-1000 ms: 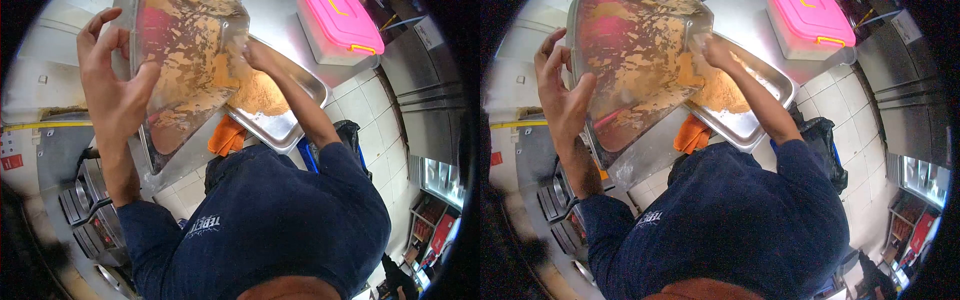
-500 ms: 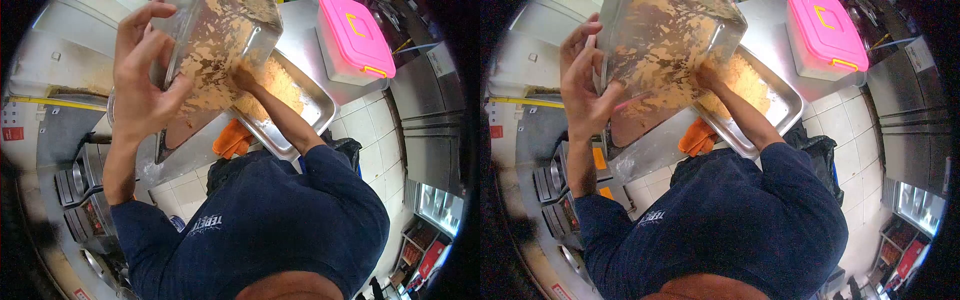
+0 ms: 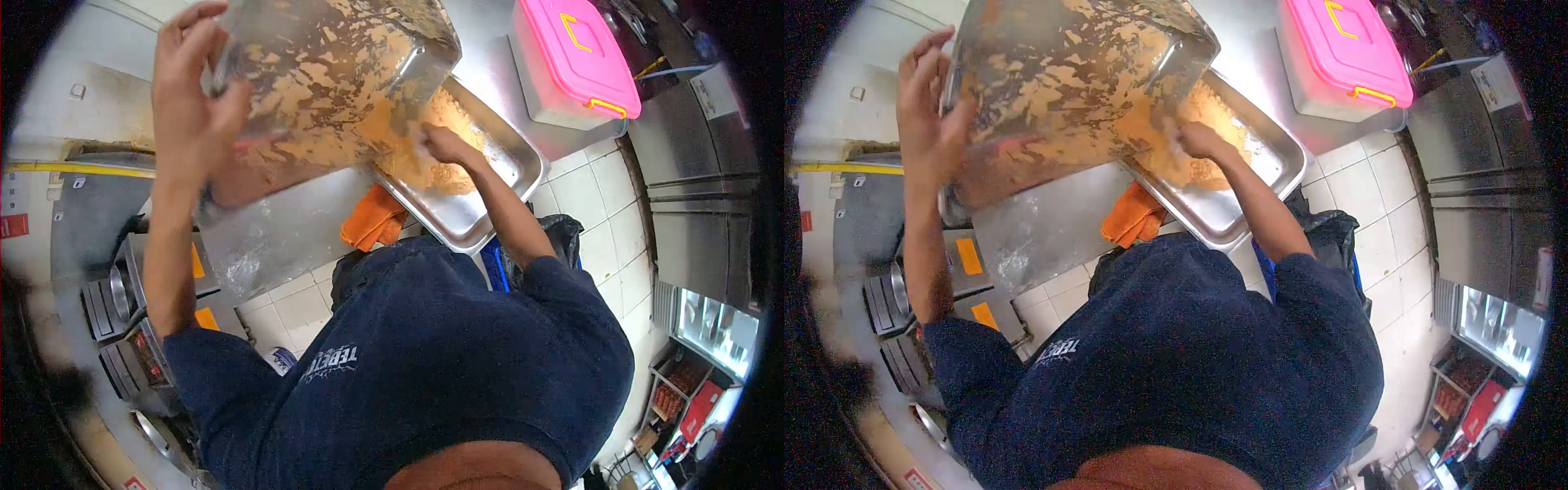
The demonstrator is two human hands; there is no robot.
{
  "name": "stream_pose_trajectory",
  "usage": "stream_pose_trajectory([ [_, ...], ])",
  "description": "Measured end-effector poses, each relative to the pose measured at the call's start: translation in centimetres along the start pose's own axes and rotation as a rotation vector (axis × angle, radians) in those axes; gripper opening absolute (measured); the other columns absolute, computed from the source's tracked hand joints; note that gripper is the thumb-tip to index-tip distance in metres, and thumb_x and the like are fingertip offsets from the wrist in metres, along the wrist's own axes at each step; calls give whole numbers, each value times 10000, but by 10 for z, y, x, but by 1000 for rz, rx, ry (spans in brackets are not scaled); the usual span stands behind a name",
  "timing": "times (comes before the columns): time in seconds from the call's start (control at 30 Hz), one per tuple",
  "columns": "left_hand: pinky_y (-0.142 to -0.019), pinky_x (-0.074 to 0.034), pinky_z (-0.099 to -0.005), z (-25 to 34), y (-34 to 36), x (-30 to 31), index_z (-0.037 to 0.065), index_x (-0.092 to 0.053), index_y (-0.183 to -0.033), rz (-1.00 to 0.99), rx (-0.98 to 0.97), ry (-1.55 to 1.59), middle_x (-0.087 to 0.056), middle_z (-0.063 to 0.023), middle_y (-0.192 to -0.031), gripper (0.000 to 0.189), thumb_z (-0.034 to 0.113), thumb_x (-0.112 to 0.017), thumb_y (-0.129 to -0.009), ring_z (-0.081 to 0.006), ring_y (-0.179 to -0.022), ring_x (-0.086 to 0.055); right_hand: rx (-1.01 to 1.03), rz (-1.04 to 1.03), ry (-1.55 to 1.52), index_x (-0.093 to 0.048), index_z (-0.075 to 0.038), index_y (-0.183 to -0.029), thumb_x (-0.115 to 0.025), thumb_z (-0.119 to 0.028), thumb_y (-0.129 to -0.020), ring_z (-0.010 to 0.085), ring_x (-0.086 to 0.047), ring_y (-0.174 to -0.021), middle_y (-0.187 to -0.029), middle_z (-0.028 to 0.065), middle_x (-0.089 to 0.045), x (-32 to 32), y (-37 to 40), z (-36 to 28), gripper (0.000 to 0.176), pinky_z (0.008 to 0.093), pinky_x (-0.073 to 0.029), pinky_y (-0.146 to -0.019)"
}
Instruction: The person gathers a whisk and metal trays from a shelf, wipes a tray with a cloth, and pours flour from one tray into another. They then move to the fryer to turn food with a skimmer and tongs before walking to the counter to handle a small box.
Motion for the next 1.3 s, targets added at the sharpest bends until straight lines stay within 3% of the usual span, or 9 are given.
stream_pose_trajectory([
  [0.17,-872,-347,-282,-33,-10,18,-20,-448,-979,-28,-114,73,-359,-105,-1144,343,-98,-481,-647,-185,-1062,-384,-34,567,-41,-398,8,-870,-423,-57,-723,396,-507,-751,-781,253,-520,30,70,3,162,434,-388,-620],
  [0.4,-816,-380,-266,7,13,80,-34,-465,-957,199,-203,-299,-408,-131,-1090,311,-74,-470,-649,-188,-967,-463,-218,630,-78,-384,24,-900,-415,-60,-735,428,-494,-711,-749,281,-509,12,94,18,188,459,-376,-608],
  [0.47,-824,-366,-269,25,21,94,-28,-472,-962,166,-297,-418,-396,-150,-1129,295,-33,-500,-668,-196,-995,-444,-64,782,-130,-381,45,-921,-415,-52,-731,423,-500,-693,-725,274,-513,20,91,10,215,453,-382,-591],
  [0.53,-823,-351,-258,40,33,98,-22,-474,-978,227,-150,-429,-395,-151,-1125,302,11,-525,-682,-201,-1011,-431,-78,683,-190,-377,48,-947,-427,-55,-732,413,-506,-700,-732,273,-513,16,87,21,244,438,-393,-591],
  [0.67,-789,-349,-244,32,49,108,-25,-496,-892,308,-250,-377,-415,-139,-1071,234,24,-541,-667,-198,-986,-432,-65,819,-234,-377,37,-1044,-427,-37,-727,394,-512,-754,-792,259,-521,28,95,-6,329,413,-413,-643],
  [0.83,-766,-333,-222,3,67,91,-28,-480,-737,377,-6,-194,-425,-121,-1028,131,-1,-555,-634,-177,-904,-447,-62,856,-166,-417,13,-1045,-383,-14,-719,355,-494,-855,-911,226,-498,0,93,17,328,383,-399,-734],
  [1.03,-747,-332,-216,-28,77,77,-29,-456,-735,462,74,-25,-446,-104,-982,139,-48,-507,-608,-148,-914,-431,-174,847,-151,-448,25,-991,-412,-40,-722,348,-494,-859,-887,219,-512,19,104,21,279,382,-385,-744],
  [1.17,-689,-333,-199,-75,108,88,-5,-459,-740,522,168,33,-451,-61,-930,159,-61,-476,-592,-107,-838,-435,-233,945,-423,-467,27,-960,-430,-58,-720,324,-507,-854,-877,207,-528,26,120,18,256,368,-386,-734],
  [1.3,-615,-317,-176,-100,163,104,33,-461,-745,602,502,245,-452,-7,-825,178,-45,-470,-585,-67,-701,-414,-299,1036,-423,-485,26,-932,-432,-60,-719,298,-532,-818,-842,190,-548,24,125,11,235,350,-399,-709],
])
Point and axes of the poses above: each hand's wrist, its own y-axis away from the middle knuckle, its own x-axis out of the back of the hand, z = x × y, the point moved 2 cm from there along -y, towards the middle knuckle
